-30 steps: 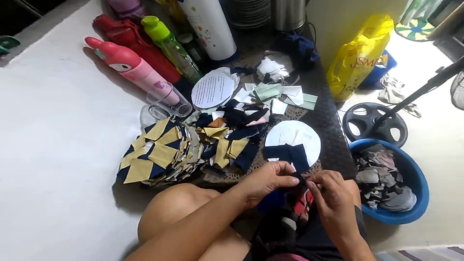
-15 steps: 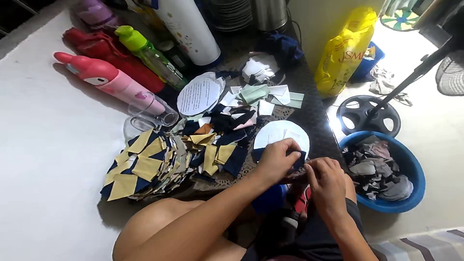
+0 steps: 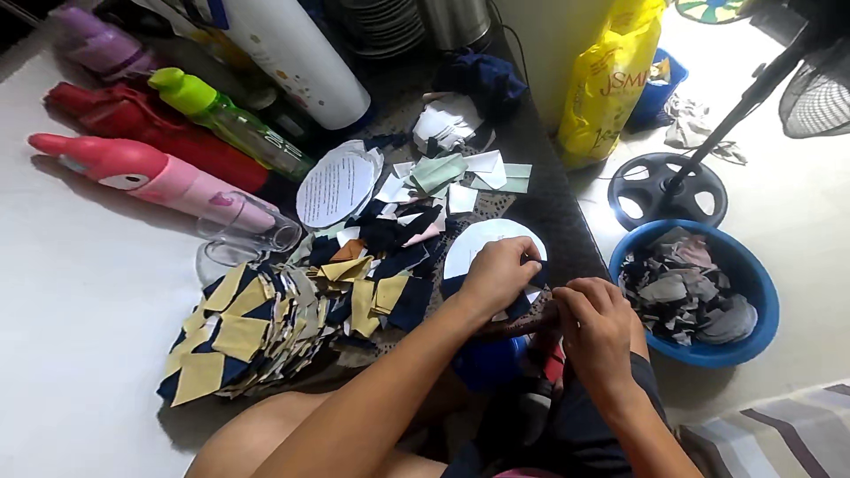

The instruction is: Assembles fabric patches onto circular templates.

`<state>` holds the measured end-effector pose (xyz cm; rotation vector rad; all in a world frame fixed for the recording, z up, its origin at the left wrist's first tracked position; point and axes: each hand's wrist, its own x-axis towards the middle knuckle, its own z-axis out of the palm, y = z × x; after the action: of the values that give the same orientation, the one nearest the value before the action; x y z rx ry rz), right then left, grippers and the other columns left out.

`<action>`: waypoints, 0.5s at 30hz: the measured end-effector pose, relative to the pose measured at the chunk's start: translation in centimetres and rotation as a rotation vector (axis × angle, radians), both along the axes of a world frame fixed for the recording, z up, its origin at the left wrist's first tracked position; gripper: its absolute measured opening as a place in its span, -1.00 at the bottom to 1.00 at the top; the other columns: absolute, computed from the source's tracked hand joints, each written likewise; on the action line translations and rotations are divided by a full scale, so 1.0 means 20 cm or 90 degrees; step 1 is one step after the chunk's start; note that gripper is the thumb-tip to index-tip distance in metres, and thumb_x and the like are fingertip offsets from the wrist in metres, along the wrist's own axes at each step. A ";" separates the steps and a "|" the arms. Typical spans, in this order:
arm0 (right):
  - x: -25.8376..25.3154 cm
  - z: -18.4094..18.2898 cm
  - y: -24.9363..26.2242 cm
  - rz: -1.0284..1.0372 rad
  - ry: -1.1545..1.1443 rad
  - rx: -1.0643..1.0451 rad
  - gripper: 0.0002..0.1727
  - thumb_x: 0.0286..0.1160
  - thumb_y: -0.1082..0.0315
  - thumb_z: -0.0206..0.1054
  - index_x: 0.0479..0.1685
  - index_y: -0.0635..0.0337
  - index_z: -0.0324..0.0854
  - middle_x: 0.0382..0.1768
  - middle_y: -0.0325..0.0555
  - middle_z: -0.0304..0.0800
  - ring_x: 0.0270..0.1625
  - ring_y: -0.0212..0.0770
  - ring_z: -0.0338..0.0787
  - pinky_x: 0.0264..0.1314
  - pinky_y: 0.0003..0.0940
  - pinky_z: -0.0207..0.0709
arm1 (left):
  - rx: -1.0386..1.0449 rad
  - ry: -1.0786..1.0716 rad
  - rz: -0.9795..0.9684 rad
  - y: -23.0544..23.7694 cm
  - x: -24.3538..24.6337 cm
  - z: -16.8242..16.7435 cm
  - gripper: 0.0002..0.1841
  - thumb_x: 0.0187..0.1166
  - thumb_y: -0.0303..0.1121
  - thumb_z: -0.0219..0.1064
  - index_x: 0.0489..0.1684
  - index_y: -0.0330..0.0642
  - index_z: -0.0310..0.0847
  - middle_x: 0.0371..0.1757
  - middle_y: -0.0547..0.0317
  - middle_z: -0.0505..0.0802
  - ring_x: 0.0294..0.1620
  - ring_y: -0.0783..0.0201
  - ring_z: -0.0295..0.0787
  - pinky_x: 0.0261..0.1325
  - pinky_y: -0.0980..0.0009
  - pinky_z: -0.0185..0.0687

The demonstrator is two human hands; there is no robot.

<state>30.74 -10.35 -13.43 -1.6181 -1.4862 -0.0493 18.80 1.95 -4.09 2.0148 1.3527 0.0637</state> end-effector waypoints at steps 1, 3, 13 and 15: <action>0.00 0.00 0.00 -0.005 -0.008 -0.003 -0.80 0.57 0.35 0.30 -0.20 0.01 0.88 -0.10 -0.09 0.89 0.20 0.06 0.78 0.25 0.01 0.55 | 0.006 0.014 -0.006 0.00 0.01 0.00 -0.87 0.66 -0.28 0.38 -0.10 -0.09 0.80 -0.21 0.13 0.86 -0.11 0.19 0.79 0.06 0.03 0.63; 0.01 0.00 0.01 -0.011 -0.020 -0.007 -0.80 0.57 0.35 0.30 -0.19 -0.02 0.89 -0.08 -0.11 0.89 0.21 0.06 0.78 0.27 0.01 0.55 | 0.018 0.039 -0.016 0.01 0.02 0.00 -0.87 0.65 -0.28 0.38 -0.11 -0.10 0.80 -0.22 0.10 0.86 -0.10 0.15 0.79 0.06 -0.01 0.64; 0.02 0.01 0.05 -0.011 -0.034 -0.019 -0.78 0.56 0.37 0.29 -0.20 -0.05 0.90 -0.04 -0.07 0.90 0.21 0.10 0.78 0.22 0.05 0.55 | 0.031 0.107 -0.056 0.02 0.05 0.02 -0.87 0.65 -0.28 0.38 -0.13 -0.10 0.80 -0.21 0.08 0.86 -0.08 0.10 0.79 0.06 -0.03 0.62; 0.02 0.01 0.05 -0.010 -0.031 -0.023 -0.78 0.55 0.37 0.29 -0.19 -0.05 0.90 -0.04 -0.07 0.89 0.21 0.11 0.78 0.22 0.05 0.55 | 0.034 0.112 -0.066 0.03 0.05 0.02 -0.87 0.65 -0.28 0.38 -0.13 -0.10 0.80 -0.22 0.07 0.86 -0.08 0.10 0.79 0.04 -0.04 0.62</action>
<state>31.11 -9.28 -13.19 -1.6683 -1.5193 -0.0712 19.89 2.50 -3.63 2.1741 1.3630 -0.1278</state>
